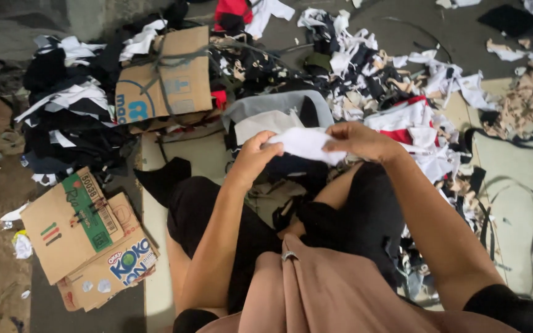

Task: The person sorts through scraps of fabric on the floor, picking up different colored pieces of cloth and smoothing them out.

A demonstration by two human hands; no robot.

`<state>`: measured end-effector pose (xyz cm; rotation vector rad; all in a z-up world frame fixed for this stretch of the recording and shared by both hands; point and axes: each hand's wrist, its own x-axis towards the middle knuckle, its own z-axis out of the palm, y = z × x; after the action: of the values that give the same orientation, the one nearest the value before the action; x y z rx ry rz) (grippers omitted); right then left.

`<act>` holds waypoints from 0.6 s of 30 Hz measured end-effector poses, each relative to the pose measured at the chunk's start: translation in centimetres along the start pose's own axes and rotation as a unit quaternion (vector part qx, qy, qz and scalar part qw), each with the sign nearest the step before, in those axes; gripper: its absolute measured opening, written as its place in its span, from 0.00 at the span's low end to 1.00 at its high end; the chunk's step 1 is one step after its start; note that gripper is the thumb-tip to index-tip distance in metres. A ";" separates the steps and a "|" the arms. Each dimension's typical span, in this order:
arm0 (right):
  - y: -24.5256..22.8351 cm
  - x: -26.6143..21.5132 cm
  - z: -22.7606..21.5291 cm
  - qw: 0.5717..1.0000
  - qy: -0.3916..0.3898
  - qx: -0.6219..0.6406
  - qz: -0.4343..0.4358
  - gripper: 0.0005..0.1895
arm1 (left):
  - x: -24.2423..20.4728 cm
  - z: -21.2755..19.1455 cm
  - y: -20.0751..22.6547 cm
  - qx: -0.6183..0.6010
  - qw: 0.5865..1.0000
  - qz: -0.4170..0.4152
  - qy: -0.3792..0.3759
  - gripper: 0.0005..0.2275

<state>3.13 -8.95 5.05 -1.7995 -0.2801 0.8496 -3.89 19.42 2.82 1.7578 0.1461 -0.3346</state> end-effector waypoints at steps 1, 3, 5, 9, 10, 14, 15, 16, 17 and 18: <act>0.6 1.4 -0.3 1.000 -0.002 -0.003 -0.002 0.10 | 0.2 -0.1 0.4 -0.001 1.000 0.001 0.003 0.14; 1.6 4.4 -1.2 0.993 0.105 0.043 -0.019 0.08 | 1.2 -0.5 1.6 0.016 0.997 -0.028 0.065 0.13; 1.0 6.1 -1.6 0.988 0.141 0.054 -0.022 0.13 | 3.3 -0.5 1.7 0.040 0.995 -0.031 0.087 0.14; 1.4 9.0 -2.6 0.976 0.207 0.063 -0.024 0.22 | 6.4 0.3 2.0 0.109 0.983 -0.079 0.127 0.18; 2.1 9.6 -2.8 0.976 0.209 0.061 -0.025 0.22 | 6.8 0.4 2.2 0.108 0.983 -0.078 0.126 0.18; 5.4 12.2 -3.3 0.963 0.270 -0.012 -0.023 0.19 | 8.6 0.9 0.8 0.138 0.975 -0.072 0.159 0.18; 6.3 12.9 -3.2 0.953 0.299 -0.044 -0.021 0.19 | 9.0 1.0 -0.1 0.148 0.972 -0.065 0.170 0.19; 6.4 13.0 -3.1 0.953 0.298 -0.043 -0.019 0.19 | 8.9 0.9 0.0 0.148 0.972 -0.067 0.169 0.19; 6.4 13.0 -2.9 0.943 0.318 -0.092 0.014 0.20 | 8.7 0.9 0.1 0.153 0.971 -0.071 0.168 0.20; 6.5 13.0 -2.7 0.930 0.337 -0.140 0.046 0.21 | 8.5 0.9 0.2 0.158 0.970 -0.074 0.166 0.21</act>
<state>12.89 -6.19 -5.71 -2.2698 0.1408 0.2152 4.08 17.81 0.24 2.1172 0.4897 -0.1730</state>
